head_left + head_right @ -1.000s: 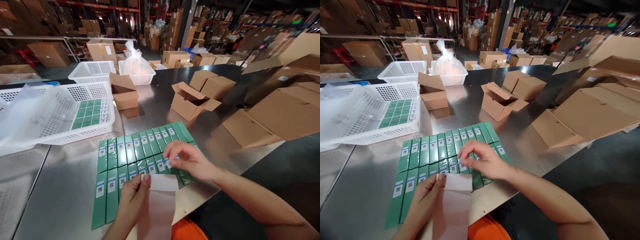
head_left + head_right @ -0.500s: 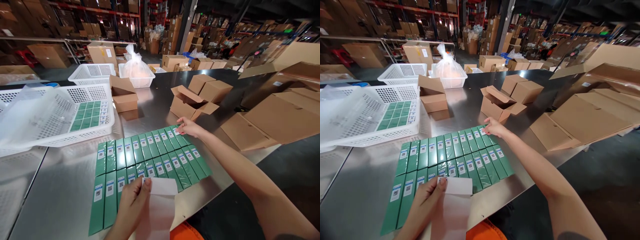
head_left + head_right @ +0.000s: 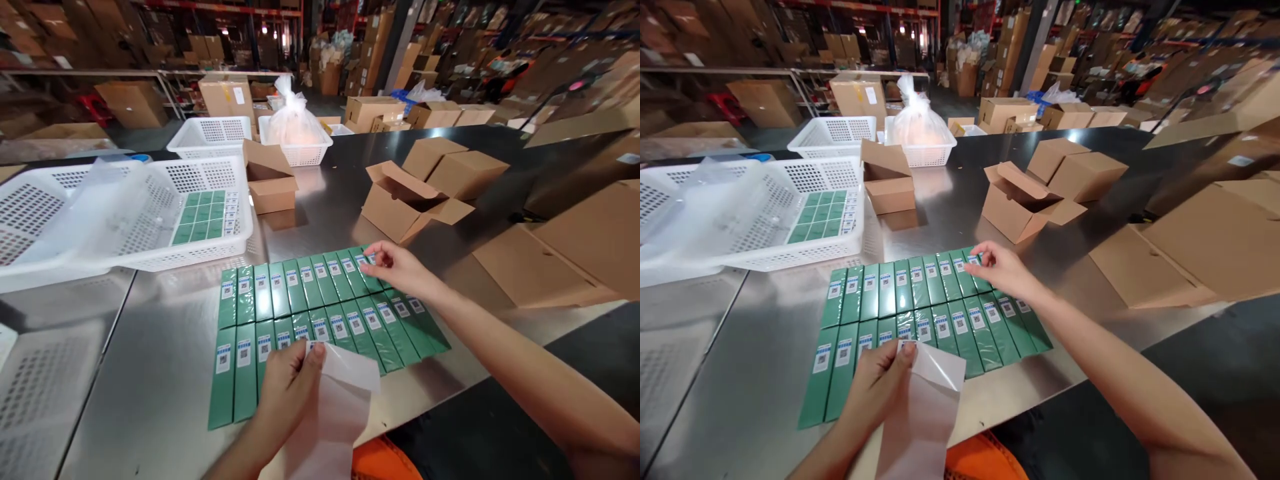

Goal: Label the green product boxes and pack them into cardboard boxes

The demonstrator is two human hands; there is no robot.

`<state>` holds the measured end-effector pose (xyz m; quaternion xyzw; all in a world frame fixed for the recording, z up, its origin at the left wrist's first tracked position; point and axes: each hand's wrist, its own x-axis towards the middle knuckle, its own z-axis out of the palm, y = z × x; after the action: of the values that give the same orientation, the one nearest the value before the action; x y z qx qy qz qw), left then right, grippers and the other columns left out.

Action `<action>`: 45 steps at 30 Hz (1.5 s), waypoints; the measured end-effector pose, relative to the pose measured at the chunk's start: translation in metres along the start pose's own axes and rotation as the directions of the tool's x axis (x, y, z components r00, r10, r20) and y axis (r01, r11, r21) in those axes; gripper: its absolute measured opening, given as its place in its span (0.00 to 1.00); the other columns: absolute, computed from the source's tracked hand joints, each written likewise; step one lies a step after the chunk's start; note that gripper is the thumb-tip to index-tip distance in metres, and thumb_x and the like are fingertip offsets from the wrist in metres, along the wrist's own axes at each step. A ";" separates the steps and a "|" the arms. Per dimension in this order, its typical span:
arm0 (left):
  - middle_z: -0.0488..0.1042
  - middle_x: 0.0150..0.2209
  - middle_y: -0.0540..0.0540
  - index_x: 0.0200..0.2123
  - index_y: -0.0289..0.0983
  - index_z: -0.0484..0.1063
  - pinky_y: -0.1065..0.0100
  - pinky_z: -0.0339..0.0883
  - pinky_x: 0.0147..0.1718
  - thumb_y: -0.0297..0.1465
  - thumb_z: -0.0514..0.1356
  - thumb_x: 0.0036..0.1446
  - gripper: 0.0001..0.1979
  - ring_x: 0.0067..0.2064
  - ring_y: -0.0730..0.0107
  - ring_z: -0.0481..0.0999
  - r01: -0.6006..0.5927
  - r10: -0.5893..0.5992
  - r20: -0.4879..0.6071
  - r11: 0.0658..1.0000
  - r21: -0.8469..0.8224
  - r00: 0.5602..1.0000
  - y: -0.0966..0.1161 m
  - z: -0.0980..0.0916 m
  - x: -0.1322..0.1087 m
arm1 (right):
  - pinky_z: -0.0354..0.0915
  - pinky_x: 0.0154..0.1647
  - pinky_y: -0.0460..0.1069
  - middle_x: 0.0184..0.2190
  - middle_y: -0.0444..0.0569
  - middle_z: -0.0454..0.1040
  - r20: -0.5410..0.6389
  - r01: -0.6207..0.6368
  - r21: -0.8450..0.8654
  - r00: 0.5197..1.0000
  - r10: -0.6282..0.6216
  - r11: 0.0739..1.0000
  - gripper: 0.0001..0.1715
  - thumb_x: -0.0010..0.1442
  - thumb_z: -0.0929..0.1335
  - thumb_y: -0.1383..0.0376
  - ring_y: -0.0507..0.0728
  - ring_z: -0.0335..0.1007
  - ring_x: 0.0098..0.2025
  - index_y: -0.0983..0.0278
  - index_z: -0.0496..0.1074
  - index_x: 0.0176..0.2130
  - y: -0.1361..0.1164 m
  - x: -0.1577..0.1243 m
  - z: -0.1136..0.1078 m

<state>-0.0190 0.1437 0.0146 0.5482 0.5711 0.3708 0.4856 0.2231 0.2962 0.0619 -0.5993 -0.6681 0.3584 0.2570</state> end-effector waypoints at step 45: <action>0.52 0.16 0.53 0.18 0.39 0.54 0.72 0.42 0.19 0.65 0.43 0.53 0.35 0.19 0.74 0.54 -0.177 0.168 0.081 0.978 0.110 0.982 -0.012 0.004 0.001 | 0.75 0.32 0.48 0.27 0.39 0.68 0.254 -0.309 0.053 0.924 0.287 0.950 0.27 0.52 0.74 0.75 0.51 0.69 0.28 0.61 0.58 0.44 0.045 0.064 -0.058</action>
<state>-0.0184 0.1433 0.0024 0.6362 0.5243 0.3575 0.4388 0.2863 0.3707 0.0566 -0.6329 -0.5784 0.4945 0.1429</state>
